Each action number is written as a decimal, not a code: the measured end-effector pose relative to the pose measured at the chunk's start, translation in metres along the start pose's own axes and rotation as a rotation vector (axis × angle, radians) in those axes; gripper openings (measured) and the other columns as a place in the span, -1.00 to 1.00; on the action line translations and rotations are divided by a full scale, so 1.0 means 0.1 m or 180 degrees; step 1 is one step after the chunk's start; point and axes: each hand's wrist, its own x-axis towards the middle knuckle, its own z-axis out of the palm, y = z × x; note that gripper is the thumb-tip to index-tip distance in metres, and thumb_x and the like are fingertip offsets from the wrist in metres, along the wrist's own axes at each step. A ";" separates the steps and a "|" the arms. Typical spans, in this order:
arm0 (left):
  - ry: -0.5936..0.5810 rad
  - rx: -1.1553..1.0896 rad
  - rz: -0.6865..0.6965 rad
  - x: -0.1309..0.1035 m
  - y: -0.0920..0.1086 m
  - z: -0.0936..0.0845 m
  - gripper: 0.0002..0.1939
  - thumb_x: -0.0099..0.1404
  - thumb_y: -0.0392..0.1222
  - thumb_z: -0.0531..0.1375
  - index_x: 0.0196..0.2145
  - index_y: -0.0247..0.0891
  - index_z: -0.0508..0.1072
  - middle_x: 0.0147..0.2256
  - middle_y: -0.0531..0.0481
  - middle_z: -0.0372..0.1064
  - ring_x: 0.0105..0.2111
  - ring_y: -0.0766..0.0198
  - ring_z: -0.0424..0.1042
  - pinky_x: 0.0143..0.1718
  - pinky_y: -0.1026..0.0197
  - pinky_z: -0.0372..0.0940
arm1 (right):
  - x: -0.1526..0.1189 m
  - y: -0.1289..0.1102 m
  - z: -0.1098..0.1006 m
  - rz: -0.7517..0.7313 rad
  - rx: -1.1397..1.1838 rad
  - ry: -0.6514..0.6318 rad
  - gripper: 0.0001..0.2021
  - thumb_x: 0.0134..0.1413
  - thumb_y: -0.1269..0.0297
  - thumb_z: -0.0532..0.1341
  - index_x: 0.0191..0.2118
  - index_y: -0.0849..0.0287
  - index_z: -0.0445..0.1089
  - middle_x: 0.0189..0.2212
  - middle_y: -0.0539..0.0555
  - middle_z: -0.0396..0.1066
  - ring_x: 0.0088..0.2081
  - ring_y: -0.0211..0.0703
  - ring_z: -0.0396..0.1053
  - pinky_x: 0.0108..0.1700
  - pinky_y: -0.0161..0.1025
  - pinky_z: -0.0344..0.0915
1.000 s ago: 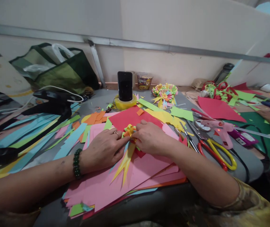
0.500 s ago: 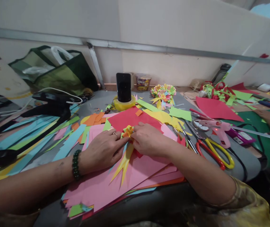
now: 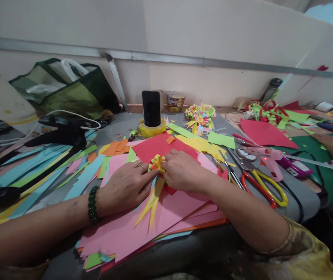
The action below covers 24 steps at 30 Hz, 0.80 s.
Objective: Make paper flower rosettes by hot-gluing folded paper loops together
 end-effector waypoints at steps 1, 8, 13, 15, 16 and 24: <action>-0.0027 0.0020 -0.0004 0.00 0.00 0.00 -0.75 0.40 -0.22 0.03 -0.17 -0.32 0.49 -0.36 -0.17 0.42 -0.32 0.05 0.37 -0.28 0.04 0.32 | 0.00 -0.01 0.00 0.0028 0.0027 -0.0024 -0.76 0.26 0.44 0.12 -0.28 0.29 0.56 -0.31 0.22 0.50 -0.25 -0.05 0.34 -0.21 -0.18 0.12; -0.0174 0.0099 -0.0026 0.01 0.01 -0.03 -0.75 0.38 -0.24 0.05 -0.16 -0.32 0.51 -0.34 -0.18 0.44 -0.31 0.02 0.39 -0.27 0.00 0.35 | -0.02 0.00 -0.01 -0.0090 -0.0006 0.0096 -0.75 0.25 0.47 0.12 -0.31 0.30 0.56 -0.33 0.23 0.51 -0.28 -0.06 0.34 -0.21 -0.16 0.13; -0.0107 0.0080 -0.0026 0.00 0.01 -0.01 -0.73 0.39 -0.23 0.04 -0.13 -0.33 0.50 -0.35 -0.17 0.43 -0.30 0.03 0.39 -0.25 0.00 0.36 | -0.03 0.00 0.00 -0.0134 -0.0013 0.0014 -0.76 0.22 0.50 0.14 -0.23 0.28 0.59 -0.29 0.22 0.52 -0.26 -0.04 0.36 -0.23 -0.17 0.13; -0.0071 0.0078 -0.0017 -0.01 0.01 0.00 -0.72 0.39 -0.23 0.04 -0.10 -0.33 0.50 -0.34 -0.17 0.43 -0.29 0.03 0.39 -0.25 0.00 0.36 | -0.03 0.00 0.01 -0.0141 0.0055 -0.0072 -0.76 0.20 0.51 0.15 -0.22 0.27 0.60 -0.26 0.22 0.53 -0.24 -0.04 0.36 -0.23 -0.18 0.13; -0.0065 0.0081 -0.0010 -0.01 0.01 0.00 -0.72 0.39 -0.23 0.04 -0.10 -0.33 0.50 -0.34 -0.18 0.43 -0.29 0.03 0.38 -0.25 0.00 0.36 | -0.02 0.00 0.02 -0.0140 0.0087 -0.0082 -0.76 0.20 0.51 0.16 -0.23 0.27 0.60 -0.26 0.22 0.53 -0.24 -0.04 0.36 -0.22 -0.18 0.14; -0.0047 0.0051 0.0008 -0.01 0.00 0.01 -0.71 0.39 -0.24 0.00 -0.16 -0.34 0.51 -0.35 -0.20 0.43 -0.30 0.01 0.37 -0.26 -0.03 0.37 | -0.02 0.01 0.01 -0.0178 0.0178 -0.0030 -0.77 0.16 0.55 0.16 -0.27 0.29 0.59 -0.30 0.19 0.54 -0.23 -0.04 0.37 -0.21 -0.17 0.15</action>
